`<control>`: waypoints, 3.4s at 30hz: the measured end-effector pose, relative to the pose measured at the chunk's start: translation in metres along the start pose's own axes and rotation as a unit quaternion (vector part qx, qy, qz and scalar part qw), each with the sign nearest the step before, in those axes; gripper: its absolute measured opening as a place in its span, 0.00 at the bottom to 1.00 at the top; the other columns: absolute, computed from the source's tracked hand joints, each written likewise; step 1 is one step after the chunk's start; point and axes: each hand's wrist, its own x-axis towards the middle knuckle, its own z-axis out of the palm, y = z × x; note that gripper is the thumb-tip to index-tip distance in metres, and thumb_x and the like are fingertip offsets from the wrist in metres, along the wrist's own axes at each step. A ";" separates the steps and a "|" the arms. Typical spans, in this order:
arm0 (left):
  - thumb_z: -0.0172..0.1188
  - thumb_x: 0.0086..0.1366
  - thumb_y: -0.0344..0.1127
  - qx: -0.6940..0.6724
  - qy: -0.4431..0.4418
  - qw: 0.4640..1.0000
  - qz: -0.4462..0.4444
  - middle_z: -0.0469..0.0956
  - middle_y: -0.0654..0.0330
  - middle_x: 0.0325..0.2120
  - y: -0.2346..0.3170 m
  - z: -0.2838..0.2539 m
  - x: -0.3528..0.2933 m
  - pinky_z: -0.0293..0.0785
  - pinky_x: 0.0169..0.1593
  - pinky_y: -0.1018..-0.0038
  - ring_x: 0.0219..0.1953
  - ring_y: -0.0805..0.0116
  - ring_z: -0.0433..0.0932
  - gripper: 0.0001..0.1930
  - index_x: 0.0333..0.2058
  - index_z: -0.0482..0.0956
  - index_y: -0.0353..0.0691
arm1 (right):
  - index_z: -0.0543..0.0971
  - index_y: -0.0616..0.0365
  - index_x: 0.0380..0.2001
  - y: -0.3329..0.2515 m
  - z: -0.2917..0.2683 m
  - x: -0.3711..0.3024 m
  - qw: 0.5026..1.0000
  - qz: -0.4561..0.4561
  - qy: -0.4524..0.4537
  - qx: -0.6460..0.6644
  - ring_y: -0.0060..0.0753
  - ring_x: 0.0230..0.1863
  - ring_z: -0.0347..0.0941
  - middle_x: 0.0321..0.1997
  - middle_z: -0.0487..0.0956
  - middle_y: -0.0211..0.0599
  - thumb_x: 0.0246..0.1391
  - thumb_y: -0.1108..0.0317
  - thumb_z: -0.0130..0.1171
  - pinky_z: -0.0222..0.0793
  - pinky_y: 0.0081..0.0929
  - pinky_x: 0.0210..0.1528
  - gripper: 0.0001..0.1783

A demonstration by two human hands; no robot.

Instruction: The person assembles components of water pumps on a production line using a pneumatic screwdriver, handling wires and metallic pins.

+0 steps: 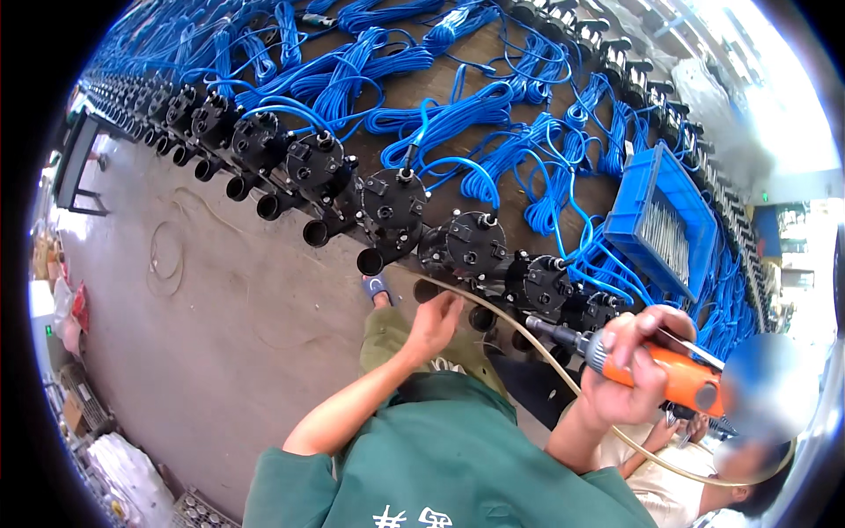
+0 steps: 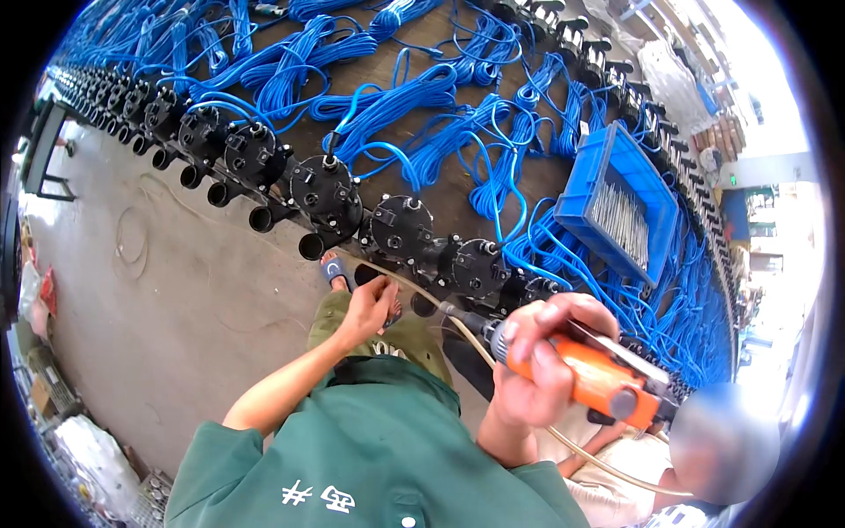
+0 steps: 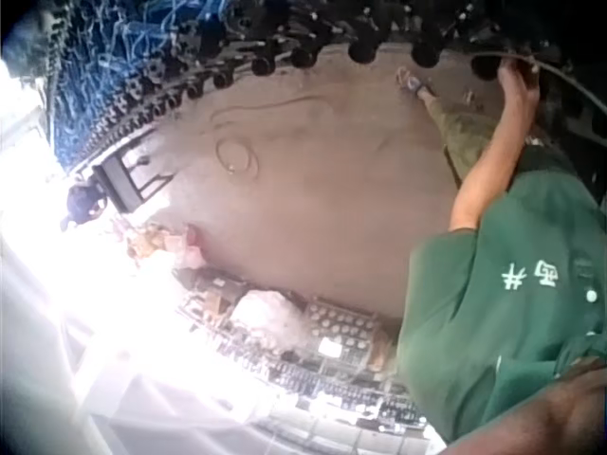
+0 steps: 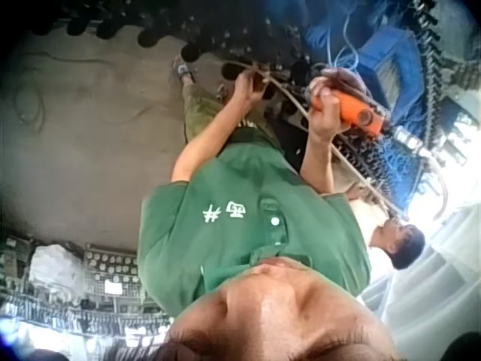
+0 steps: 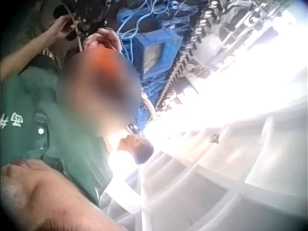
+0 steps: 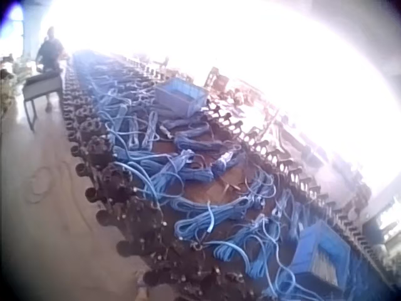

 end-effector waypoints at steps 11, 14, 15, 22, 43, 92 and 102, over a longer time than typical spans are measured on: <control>0.52 0.72 0.32 -0.662 0.084 0.735 -0.122 0.79 0.53 0.30 -0.062 0.043 0.054 0.74 0.32 0.68 0.31 0.59 0.77 0.04 0.39 0.75 0.40 | 0.71 0.68 0.50 0.066 0.015 -0.024 0.992 0.064 -0.082 -0.075 0.25 0.23 0.72 0.41 0.78 0.51 0.47 0.79 0.54 0.73 0.25 0.30 0.23; 0.50 0.73 0.32 -0.673 0.079 0.727 -0.111 0.81 0.50 0.31 -0.067 0.041 0.055 0.72 0.31 0.69 0.30 0.60 0.77 0.06 0.41 0.74 0.39 | 0.72 0.69 0.50 0.078 0.019 -0.023 0.988 0.069 -0.099 -0.096 0.24 0.24 0.71 0.41 0.79 0.50 0.46 0.76 0.54 0.72 0.25 0.31 0.24; 0.49 0.73 0.32 -0.674 0.078 0.727 -0.109 0.81 0.50 0.31 -0.066 0.039 0.056 0.72 0.31 0.69 0.30 0.60 0.77 0.06 0.42 0.74 0.38 | 0.72 0.69 0.50 0.083 0.019 -0.022 0.988 0.068 -0.100 -0.091 0.24 0.24 0.71 0.41 0.79 0.49 0.46 0.76 0.54 0.72 0.26 0.31 0.24; 0.47 0.73 0.31 -0.655 0.080 0.747 -0.082 0.82 0.49 0.33 -0.071 0.036 0.055 0.71 0.32 0.70 0.31 0.61 0.77 0.07 0.40 0.74 0.38 | 0.71 0.68 0.49 0.112 0.013 -0.021 0.989 0.056 -0.115 -0.076 0.25 0.25 0.72 0.41 0.78 0.48 0.47 0.78 0.54 0.73 0.28 0.34 0.22; 0.67 0.54 0.30 0.365 0.333 0.836 0.239 0.68 0.51 0.49 -0.012 -0.008 0.008 0.66 0.52 0.55 0.52 0.47 0.67 0.23 0.49 0.74 0.38 | 0.71 0.66 0.53 0.122 0.030 -0.006 0.963 0.102 -0.248 0.023 0.25 0.28 0.75 0.42 0.80 0.46 0.52 0.80 0.56 0.74 0.22 0.33 0.23; 0.83 0.38 0.34 0.254 0.277 0.898 0.229 0.79 0.49 0.47 -0.011 0.001 0.066 0.77 0.50 0.62 0.47 0.50 0.81 0.55 0.64 0.58 0.36 | 0.78 0.64 0.45 0.122 0.009 0.080 0.995 0.004 -0.091 -0.039 0.24 0.31 0.77 0.37 0.81 0.41 0.46 0.83 0.55 0.75 0.22 0.32 0.19; 0.83 0.43 0.41 0.242 0.251 0.912 0.216 0.82 0.49 0.39 -0.014 0.006 0.063 0.77 0.46 0.63 0.41 0.52 0.83 0.44 0.53 0.64 0.33 | 0.79 0.67 0.33 0.153 -0.003 0.062 0.990 -0.016 -0.103 -0.095 0.24 0.31 0.81 0.28 0.83 0.35 0.43 0.79 0.59 0.77 0.23 0.37 0.10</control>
